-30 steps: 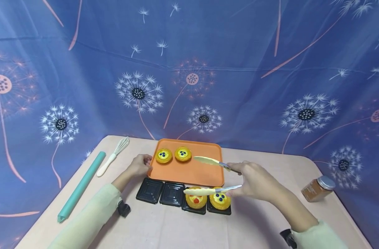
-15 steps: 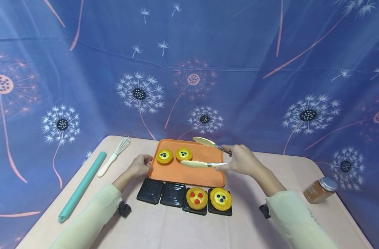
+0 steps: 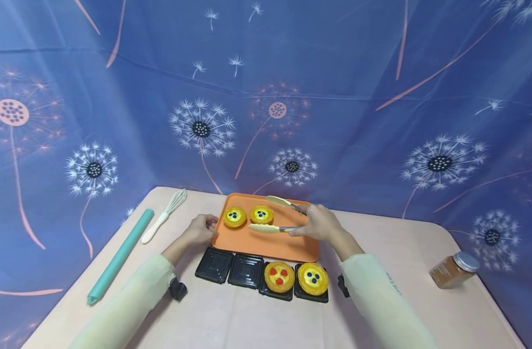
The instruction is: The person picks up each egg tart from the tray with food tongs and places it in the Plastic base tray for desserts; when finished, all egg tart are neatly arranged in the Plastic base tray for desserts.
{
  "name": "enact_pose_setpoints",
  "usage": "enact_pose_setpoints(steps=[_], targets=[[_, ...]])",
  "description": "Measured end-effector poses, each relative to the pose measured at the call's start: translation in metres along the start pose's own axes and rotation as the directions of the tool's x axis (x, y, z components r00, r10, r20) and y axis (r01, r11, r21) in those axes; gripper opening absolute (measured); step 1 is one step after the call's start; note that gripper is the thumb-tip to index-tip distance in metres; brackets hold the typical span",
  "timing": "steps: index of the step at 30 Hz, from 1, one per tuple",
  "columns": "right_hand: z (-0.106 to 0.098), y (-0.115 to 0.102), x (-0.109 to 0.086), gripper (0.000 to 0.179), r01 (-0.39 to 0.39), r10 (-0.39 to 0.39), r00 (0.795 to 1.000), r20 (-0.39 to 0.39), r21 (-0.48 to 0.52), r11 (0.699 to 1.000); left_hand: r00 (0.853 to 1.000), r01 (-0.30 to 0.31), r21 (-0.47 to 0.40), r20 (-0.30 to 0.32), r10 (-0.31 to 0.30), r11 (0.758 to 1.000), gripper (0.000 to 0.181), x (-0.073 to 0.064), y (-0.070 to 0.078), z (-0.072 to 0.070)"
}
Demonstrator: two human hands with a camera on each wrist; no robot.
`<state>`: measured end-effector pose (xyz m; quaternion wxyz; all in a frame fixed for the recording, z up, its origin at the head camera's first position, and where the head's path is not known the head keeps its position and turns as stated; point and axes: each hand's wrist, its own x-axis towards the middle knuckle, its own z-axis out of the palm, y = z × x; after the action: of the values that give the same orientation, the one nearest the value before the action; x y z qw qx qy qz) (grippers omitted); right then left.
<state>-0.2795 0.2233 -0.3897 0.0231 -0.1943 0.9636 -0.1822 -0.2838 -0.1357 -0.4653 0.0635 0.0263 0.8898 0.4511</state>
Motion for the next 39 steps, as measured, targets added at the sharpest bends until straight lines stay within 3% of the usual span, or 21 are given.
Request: enact_pose_setpoints(steps=[7, 14, 22, 31, 39], targets=[[0.008, -0.002, 0.004, 0.082, -0.016, 0.015, 1.0, -0.01, -0.043, 0.999, 1.0, -0.003, 0.012, -0.001, 0.003, 1.0, 0.044, 0.0, 0.002, 0.0], [0.014, -0.004, 0.003, 0.07, -0.022, 0.021, 0.999, -0.024, -0.02, 1.0, 1.0, 0.012, 0.004, 0.003, -0.012, 1.0, 0.046, 0.0, 0.001, 0.0], [0.014, -0.005, 0.0, 0.066, -0.018, 0.018, 0.999, -0.034, -0.015, 1.0, 1.0, -0.002, 0.002, 0.0, 0.002, 1.0, 0.047, 0.0, 0.001, 0.0], [0.003, -0.009, -0.006, 0.066, 0.015, -0.018, 0.999, -0.05, -0.054, 0.998, 1.0, 0.004, 0.011, -0.003, -0.004, 1.0, 0.047, 0.001, -0.002, 0.0], [-0.022, -0.019, -0.017, 0.064, 0.087, -0.104, 0.987, -0.122, -0.14, 0.986, 1.0, 0.015, 0.006, -0.001, -0.015, 1.0, 0.048, 0.001, -0.001, 0.001]])
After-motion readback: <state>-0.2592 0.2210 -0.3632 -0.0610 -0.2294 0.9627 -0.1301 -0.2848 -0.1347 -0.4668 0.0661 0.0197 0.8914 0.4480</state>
